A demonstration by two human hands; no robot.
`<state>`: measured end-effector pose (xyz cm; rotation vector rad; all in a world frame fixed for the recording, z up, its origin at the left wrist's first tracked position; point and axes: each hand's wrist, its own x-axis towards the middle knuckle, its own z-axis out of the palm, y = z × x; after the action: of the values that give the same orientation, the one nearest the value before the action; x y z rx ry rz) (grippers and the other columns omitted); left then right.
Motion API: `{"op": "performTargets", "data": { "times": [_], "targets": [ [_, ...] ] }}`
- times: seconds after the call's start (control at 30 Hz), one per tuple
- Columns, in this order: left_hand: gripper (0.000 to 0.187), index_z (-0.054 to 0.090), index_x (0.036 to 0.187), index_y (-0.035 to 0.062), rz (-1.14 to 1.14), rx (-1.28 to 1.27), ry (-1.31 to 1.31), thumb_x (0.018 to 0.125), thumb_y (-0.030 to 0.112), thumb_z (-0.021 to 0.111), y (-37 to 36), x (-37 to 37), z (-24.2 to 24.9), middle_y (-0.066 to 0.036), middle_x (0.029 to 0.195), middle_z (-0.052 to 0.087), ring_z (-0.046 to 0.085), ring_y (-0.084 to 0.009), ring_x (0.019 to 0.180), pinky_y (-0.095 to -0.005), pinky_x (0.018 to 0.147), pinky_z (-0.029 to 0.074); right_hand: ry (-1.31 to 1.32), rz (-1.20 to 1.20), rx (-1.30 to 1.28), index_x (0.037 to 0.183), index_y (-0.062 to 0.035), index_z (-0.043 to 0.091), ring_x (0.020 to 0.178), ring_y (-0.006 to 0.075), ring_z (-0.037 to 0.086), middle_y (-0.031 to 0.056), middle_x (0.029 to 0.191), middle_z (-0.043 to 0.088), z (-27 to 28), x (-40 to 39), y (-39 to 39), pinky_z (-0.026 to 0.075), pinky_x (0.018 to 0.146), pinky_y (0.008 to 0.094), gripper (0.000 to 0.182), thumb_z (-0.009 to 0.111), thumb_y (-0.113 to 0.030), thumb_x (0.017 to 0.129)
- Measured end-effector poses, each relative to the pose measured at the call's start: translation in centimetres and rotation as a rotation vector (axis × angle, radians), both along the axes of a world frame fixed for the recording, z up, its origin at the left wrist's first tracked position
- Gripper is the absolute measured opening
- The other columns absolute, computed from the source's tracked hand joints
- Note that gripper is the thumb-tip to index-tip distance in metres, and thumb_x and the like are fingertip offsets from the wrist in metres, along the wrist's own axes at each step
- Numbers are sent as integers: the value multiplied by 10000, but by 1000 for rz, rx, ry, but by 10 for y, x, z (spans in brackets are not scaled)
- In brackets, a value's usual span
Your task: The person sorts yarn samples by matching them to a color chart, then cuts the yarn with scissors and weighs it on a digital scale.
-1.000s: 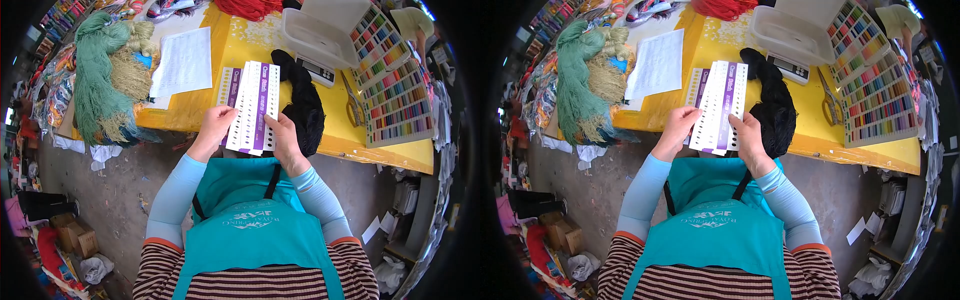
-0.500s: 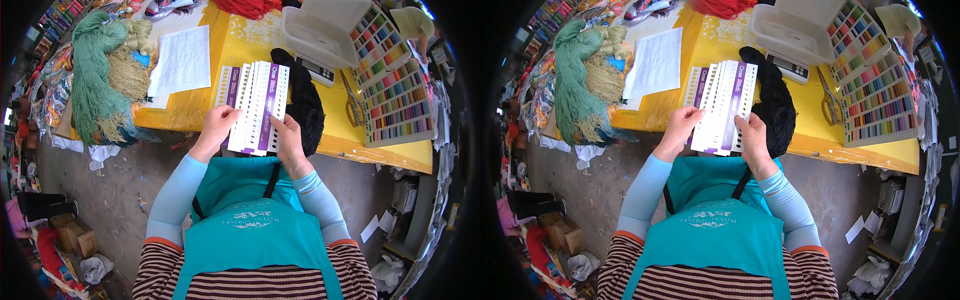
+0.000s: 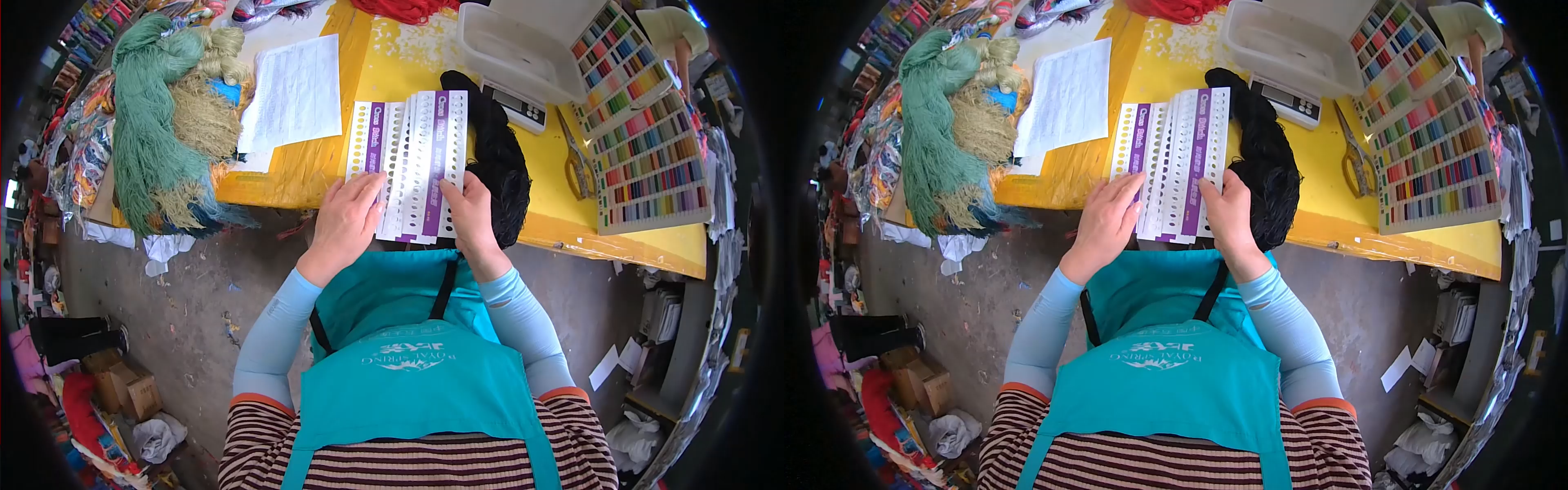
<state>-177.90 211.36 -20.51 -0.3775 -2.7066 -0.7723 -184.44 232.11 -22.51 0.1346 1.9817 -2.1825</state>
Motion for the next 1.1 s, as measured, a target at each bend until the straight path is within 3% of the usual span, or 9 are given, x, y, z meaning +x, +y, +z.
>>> {"op": "performTargets", "data": {
  "times": [0.17, 0.8, 0.87, 1.1],
  "targets": [
    [380, 569, 1283, 55, 10, -92, -39, 917, 158, 566, 3, 2, 5, -136, 1275, 545, 501, -302, 1216, -488, 1058, 351, 32, 8, 144, 1071, 86, 584, 826, 130, 636, 111, 969, 682, 6, -13, -9, 514, 744, 269, 204, 586, -70, 940],
    [394, 596, 1226, 20, 18, -158, -28, 869, 180, 641, 1, -1, 2, -133, 1262, 525, 497, -292, 1207, -498, 1054, 349, -11, -9, 53, 1069, 69, 603, 789, 129, 662, 112, 948, 697, 27, 3, 16, 541, 726, 266, 219, 598, -115, 950],
    [417, 581, 1224, 37, 50, -179, -10, 859, 219, 666, 3, -2, -1, -94, 1264, 525, 492, -255, 1229, -476, 1057, 354, -13, -33, 38, 1087, 69, 585, 803, 134, 664, 114, 966, 693, 24, 2, 17, 542, 733, 268, 226, 585, -117, 960],
    [427, 570, 1227, 12, 65, -124, 17, 862, 212, 665, 1, -1, -3, -100, 1273, 522, 502, -252, 1216, -464, 1051, 372, 7, -40, -7, 1141, 81, 564, 871, 146, 655, 121, 1003, 685, 14, -6, 2, 527, 783, 280, 253, 568, -100, 964]
  ]
}}
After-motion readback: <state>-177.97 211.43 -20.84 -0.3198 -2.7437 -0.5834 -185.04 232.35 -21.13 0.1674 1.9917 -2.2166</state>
